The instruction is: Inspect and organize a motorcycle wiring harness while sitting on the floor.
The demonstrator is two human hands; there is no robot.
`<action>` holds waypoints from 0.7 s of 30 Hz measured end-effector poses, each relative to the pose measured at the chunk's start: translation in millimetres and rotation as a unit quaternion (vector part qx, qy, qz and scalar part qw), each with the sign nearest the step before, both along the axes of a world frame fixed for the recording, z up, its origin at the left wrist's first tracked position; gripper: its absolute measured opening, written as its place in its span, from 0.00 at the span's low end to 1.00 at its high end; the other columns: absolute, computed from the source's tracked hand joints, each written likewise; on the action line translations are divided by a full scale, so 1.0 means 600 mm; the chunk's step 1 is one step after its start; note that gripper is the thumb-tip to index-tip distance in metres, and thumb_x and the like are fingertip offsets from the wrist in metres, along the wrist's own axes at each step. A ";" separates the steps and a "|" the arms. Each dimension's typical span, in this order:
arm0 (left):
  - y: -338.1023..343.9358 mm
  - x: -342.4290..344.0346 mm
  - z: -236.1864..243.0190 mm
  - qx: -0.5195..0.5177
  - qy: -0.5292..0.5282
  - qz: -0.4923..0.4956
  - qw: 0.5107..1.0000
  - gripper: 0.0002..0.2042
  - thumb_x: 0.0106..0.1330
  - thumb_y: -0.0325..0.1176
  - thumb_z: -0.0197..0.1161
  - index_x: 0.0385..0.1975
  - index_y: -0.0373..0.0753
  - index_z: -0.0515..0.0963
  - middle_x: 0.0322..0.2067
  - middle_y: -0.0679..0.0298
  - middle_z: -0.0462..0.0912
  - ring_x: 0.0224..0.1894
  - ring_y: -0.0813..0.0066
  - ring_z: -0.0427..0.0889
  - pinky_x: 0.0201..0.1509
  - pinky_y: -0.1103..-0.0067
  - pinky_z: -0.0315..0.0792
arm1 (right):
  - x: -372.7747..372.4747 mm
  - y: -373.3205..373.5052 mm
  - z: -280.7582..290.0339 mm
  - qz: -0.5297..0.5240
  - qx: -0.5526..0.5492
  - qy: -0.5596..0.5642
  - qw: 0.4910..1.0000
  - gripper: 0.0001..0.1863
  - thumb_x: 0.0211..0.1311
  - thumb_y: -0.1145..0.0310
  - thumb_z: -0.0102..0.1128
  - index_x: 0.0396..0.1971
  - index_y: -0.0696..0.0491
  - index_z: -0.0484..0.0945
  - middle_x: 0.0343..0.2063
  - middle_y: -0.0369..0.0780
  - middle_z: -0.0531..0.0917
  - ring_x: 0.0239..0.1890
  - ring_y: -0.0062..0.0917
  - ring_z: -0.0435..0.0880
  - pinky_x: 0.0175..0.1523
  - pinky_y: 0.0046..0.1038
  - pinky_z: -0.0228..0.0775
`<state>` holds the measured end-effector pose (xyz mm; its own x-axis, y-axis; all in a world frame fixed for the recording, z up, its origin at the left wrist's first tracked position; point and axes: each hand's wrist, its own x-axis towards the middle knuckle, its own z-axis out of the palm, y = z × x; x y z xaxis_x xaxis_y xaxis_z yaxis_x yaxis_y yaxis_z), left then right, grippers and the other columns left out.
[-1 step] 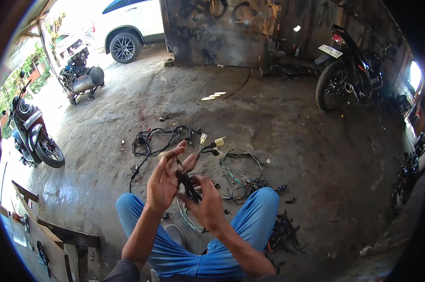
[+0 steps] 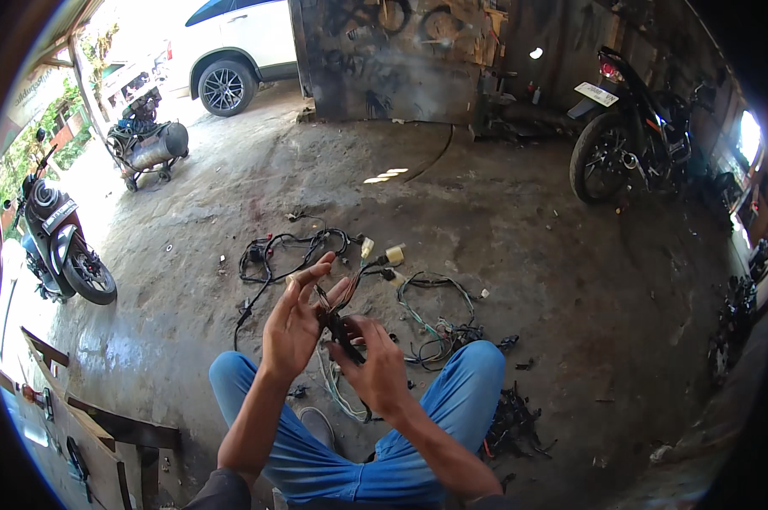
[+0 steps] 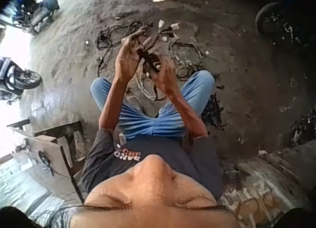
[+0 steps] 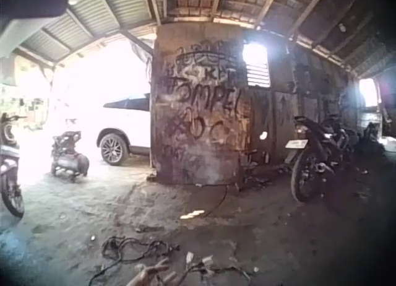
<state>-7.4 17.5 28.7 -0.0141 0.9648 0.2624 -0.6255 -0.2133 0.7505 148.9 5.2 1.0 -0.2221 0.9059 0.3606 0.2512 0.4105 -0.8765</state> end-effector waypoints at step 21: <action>-0.003 0.012 -0.048 -0.098 0.252 0.032 0.962 0.17 0.79 0.36 0.54 0.60 0.32 0.71 0.50 0.58 0.83 0.48 0.78 0.82 0.51 0.78 0.77 | 0.005 0.046 0.016 -0.014 -0.049 0.115 0.992 0.12 0.65 0.71 0.68 0.46 0.61 0.84 0.39 0.41 0.87 0.39 0.21 0.88 0.43 0.24 0.80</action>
<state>-0.4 15.4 0.2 0.0059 0.9979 0.0647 -0.1610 -0.0629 0.9850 152.2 32.5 10.8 -0.1188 0.9439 0.3080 0.0501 0.3155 -0.9476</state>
